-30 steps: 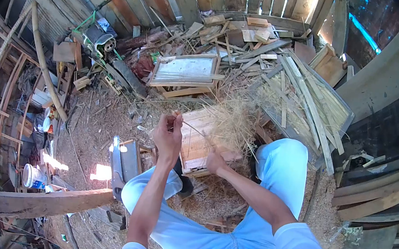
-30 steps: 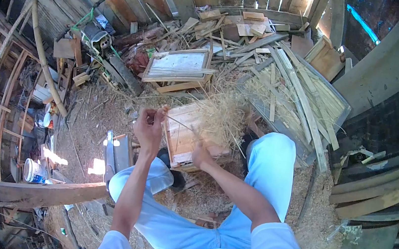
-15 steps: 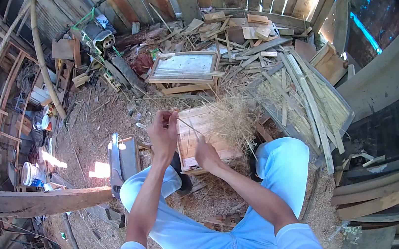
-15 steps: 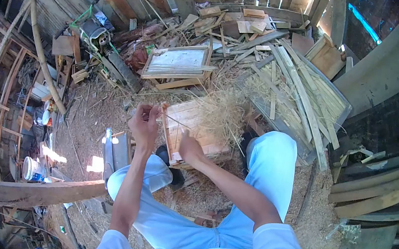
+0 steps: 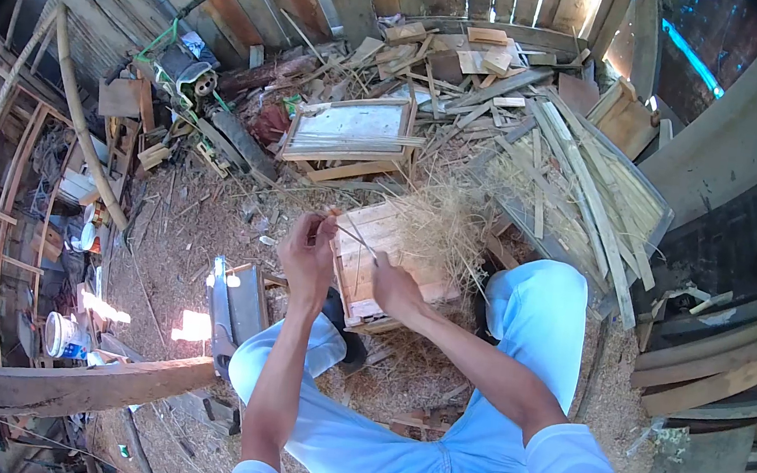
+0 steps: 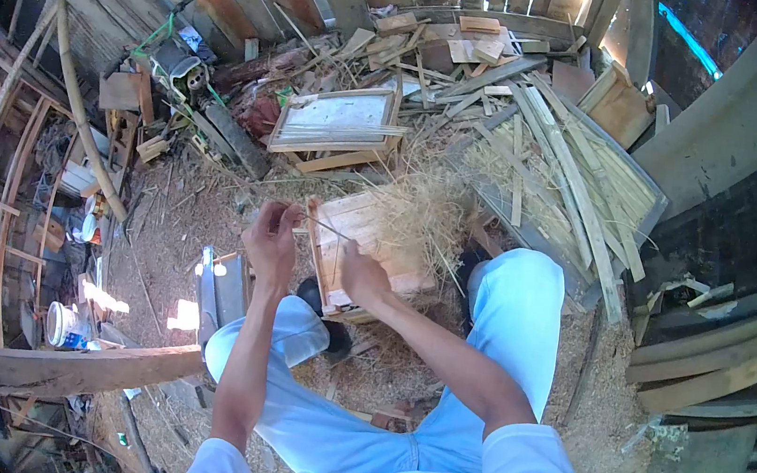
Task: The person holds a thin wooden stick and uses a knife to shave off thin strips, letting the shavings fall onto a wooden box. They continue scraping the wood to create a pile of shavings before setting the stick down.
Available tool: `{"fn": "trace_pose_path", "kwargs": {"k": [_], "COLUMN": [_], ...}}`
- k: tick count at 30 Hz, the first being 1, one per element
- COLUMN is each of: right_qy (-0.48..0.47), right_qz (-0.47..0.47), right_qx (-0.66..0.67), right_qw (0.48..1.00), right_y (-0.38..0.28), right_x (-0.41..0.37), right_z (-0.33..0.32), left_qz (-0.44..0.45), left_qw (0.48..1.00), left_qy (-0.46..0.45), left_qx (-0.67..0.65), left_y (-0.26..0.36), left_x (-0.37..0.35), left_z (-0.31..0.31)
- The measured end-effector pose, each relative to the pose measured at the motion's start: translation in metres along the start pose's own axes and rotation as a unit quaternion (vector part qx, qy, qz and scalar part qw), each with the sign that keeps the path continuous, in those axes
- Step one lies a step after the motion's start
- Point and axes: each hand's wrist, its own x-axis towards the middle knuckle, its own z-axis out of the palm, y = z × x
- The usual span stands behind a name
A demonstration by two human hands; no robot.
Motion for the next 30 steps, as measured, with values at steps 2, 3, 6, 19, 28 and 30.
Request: {"fn": "trace_pose_path", "kwargs": {"k": [2,3,6,19,28,30], "right_qy": [0.002,0.005,0.013,0.123,0.116,0.093], "right_qz": [-0.037,-0.077,-0.047,-0.197,-0.158,-0.123], "right_qx": [0.039,0.08,0.053,0.042,-0.063,-0.07], "right_qw": [0.999,0.994,0.997,0.972,0.979,0.986], "right_y": [-0.031,-0.039,0.01,-0.006,-0.017,-0.016], "right_x": [-0.016,-0.019,0.003,-0.007,-0.016,-0.017], "right_z": [-0.017,-0.022,0.006,0.005,-0.002,-0.004], "left_qz": [0.006,0.005,0.008,0.034,0.02,0.019], "left_qw": [1.0,1.0,1.0,0.999,0.999,0.999], "left_qy": [-0.008,-0.008,-0.009,-0.002,0.006,0.006], "left_qx": [-0.006,-0.006,-0.025,-0.012,-0.029,-0.03], "left_y": [0.004,0.004,0.002,-0.002,-0.009,-0.008], "left_x": [0.0,0.0,0.0,0.003,0.004,0.004], "left_z": [0.0,0.0,-0.001,0.002,-0.001,-0.002]}}
